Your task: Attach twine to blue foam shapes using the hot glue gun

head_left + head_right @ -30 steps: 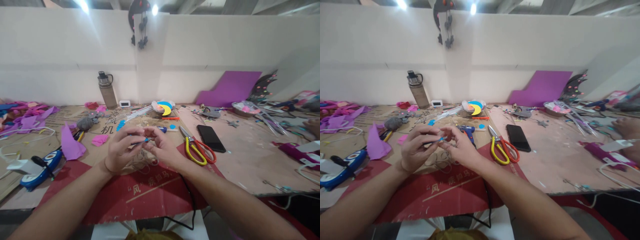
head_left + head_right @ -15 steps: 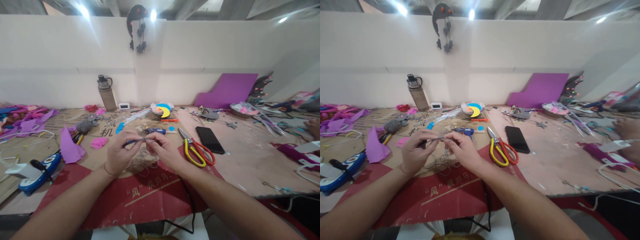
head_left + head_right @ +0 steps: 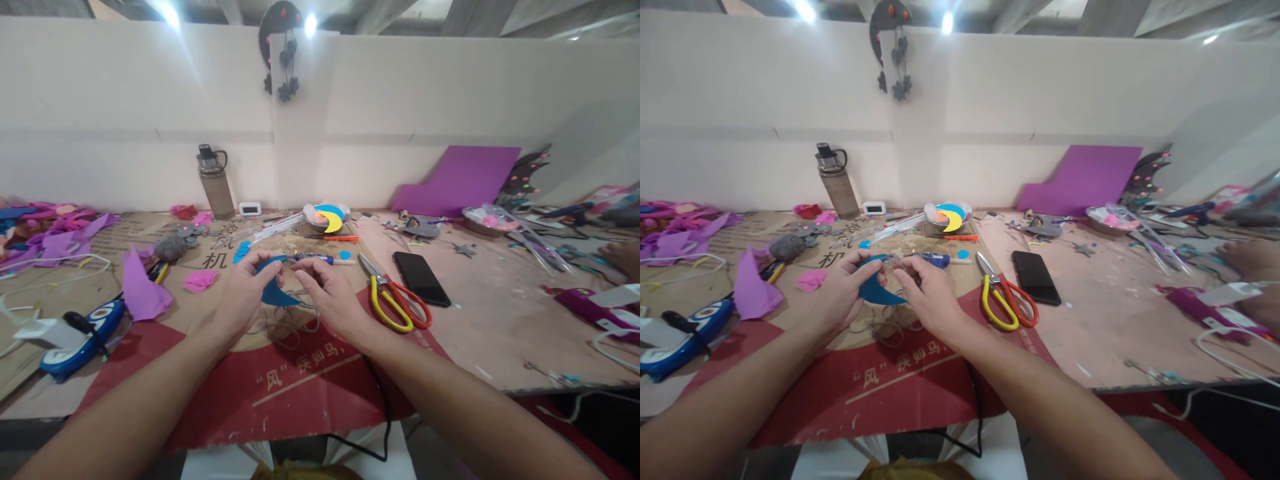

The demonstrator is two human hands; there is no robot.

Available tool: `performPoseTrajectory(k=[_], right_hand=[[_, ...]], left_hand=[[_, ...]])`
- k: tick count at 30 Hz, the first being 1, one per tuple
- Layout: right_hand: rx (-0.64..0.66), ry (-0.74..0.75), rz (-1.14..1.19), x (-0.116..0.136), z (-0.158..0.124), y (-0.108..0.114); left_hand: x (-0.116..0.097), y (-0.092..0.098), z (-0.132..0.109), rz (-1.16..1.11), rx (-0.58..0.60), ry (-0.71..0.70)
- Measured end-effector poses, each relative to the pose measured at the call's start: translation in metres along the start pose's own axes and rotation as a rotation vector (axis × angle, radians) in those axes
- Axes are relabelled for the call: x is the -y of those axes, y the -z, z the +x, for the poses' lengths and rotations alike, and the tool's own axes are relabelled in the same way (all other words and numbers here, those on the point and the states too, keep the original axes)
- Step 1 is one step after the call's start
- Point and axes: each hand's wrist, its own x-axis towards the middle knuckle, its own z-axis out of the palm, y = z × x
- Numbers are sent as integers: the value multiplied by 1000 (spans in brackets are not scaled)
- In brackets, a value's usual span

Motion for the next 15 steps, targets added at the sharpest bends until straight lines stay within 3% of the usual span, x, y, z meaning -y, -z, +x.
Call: performPoseTrajectory(k=[4, 8, 15], right_hand=[[-44, 147, -215, 4, 1, 5], [-89, 270, -390, 11, 7, 12], [-157, 226, -250, 9, 17, 17]], left_hand=[[-2, 1, -1, 221, -28, -76], [-12, -2, -6, 398, 8, -25], [-15, -2, -6, 471, 116, 17]])
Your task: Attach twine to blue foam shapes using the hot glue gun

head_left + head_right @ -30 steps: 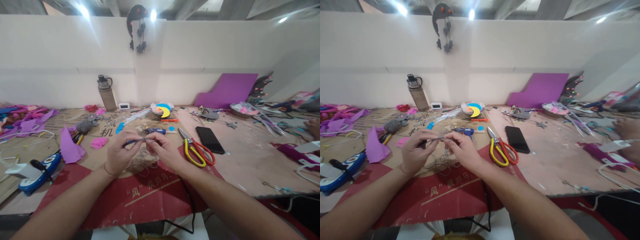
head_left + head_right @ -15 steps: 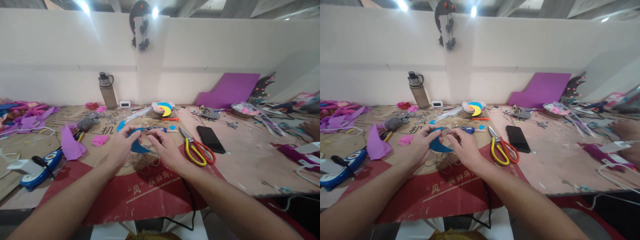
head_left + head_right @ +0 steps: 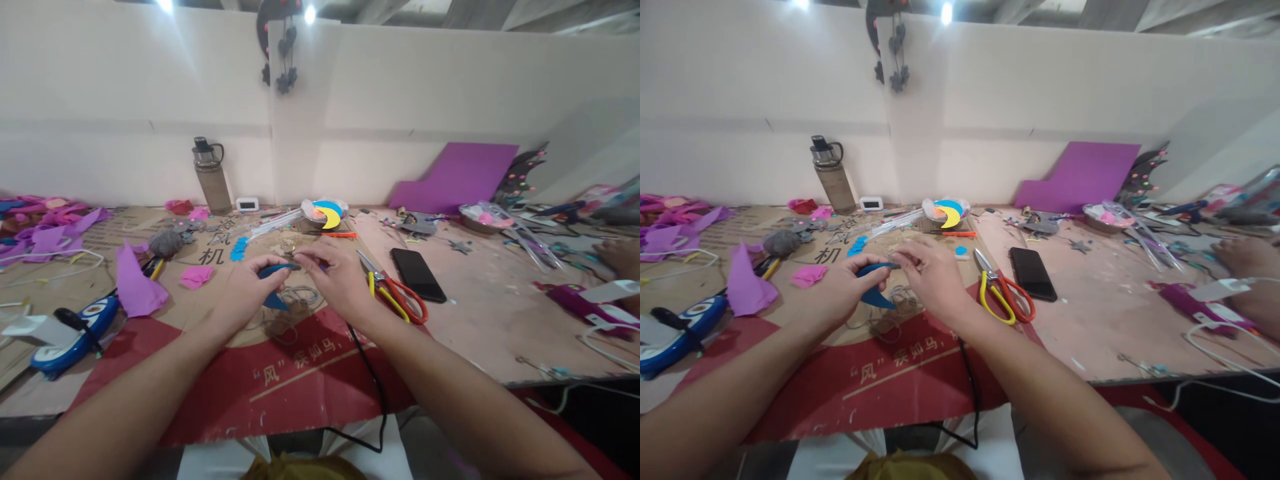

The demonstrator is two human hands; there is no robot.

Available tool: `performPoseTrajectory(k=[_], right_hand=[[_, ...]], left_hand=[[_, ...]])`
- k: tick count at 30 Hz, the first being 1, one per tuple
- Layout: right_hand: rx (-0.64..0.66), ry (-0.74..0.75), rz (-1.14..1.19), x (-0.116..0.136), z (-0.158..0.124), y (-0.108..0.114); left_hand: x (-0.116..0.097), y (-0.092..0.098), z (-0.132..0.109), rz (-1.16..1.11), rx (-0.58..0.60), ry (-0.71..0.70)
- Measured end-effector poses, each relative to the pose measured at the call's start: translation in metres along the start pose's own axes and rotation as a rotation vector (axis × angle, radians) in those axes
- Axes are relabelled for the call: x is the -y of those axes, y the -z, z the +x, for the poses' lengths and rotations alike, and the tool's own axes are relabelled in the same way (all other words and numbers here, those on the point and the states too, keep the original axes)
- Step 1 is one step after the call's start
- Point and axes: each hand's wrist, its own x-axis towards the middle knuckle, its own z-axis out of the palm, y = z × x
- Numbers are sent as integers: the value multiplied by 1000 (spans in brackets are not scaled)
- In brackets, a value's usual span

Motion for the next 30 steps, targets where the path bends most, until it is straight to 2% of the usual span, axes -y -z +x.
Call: performPoseTrajectory(k=[8, 12, 15, 18, 22, 30], right_hand=[[44, -237, 264, -6, 1, -2], [91, -273, 304, -13, -4, -8], [142, -223, 288, -16, -9, -13], [191, -154, 219, -14, -13, -14], [238, -81, 68, -6, -19, -14], [306, 81, -291, 3, -25, -13]], left_hand=[[9, 3, 2, -44, 101, 41], [13, 2, 4, -270, 160, 88], [12, 1, 4, -474, 177, 122], [7, -1, 2, -546, 129, 120], [5, -2, 2, -520, 38, 102], [13, -2, 5, -360, -70, 29]])
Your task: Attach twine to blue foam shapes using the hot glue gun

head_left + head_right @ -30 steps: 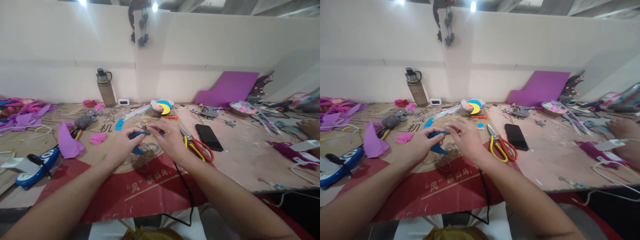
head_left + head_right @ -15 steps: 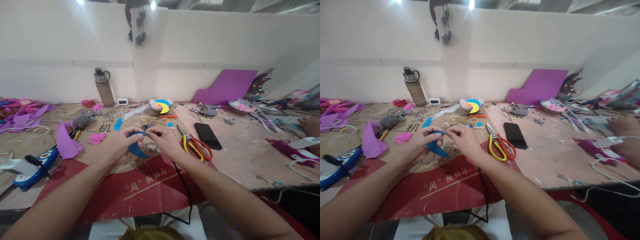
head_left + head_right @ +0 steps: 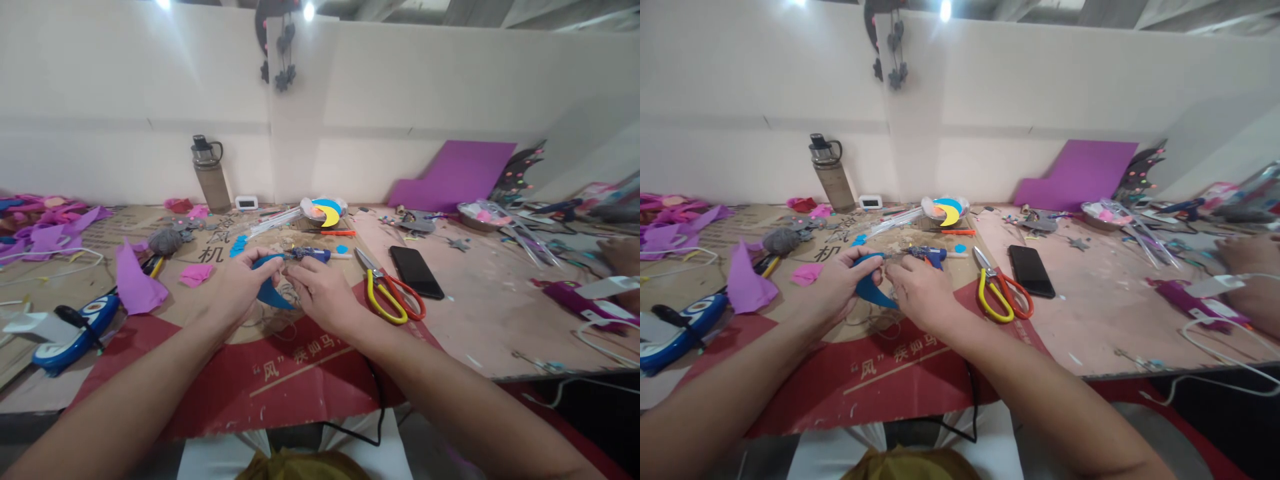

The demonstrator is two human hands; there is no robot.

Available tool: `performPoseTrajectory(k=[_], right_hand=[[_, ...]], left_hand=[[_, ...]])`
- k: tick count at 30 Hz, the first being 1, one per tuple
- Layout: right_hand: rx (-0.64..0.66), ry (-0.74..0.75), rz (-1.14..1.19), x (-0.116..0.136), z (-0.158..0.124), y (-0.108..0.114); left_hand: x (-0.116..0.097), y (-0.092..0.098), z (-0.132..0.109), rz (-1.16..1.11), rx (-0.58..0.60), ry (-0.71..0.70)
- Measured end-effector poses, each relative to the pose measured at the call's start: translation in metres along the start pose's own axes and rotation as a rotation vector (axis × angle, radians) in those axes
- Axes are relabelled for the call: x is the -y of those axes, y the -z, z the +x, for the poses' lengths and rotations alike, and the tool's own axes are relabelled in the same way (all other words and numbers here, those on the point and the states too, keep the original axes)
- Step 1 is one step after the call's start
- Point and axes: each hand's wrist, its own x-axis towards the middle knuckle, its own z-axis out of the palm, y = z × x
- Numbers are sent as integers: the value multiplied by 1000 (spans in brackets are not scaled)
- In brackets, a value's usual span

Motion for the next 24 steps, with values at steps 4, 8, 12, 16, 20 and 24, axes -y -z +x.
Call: performPoseTrajectory(k=[4, 8, 12, 16, 20, 24], right_hand=[[50, 52, -88, 3, 0, 0], [53, 53, -46, 2, 1, -4], [32, 41, 37, -3, 2, -8], [41, 32, 156, -7, 2, -12], [89, 32, 210, -9, 0, -12], [108, -1, 180, -15, -10, 1]], left_hand=[[0, 0, 0, 21, -38, -4], [-3, -1, 1, -44, -10, 9], [-6, -3, 1, -169, 59, 54], [-7, -4, 1, -258, 78, 87], [-7, -2, 4, -303, 30, 117], [-7, 3, 10, -341, -39, 128]])
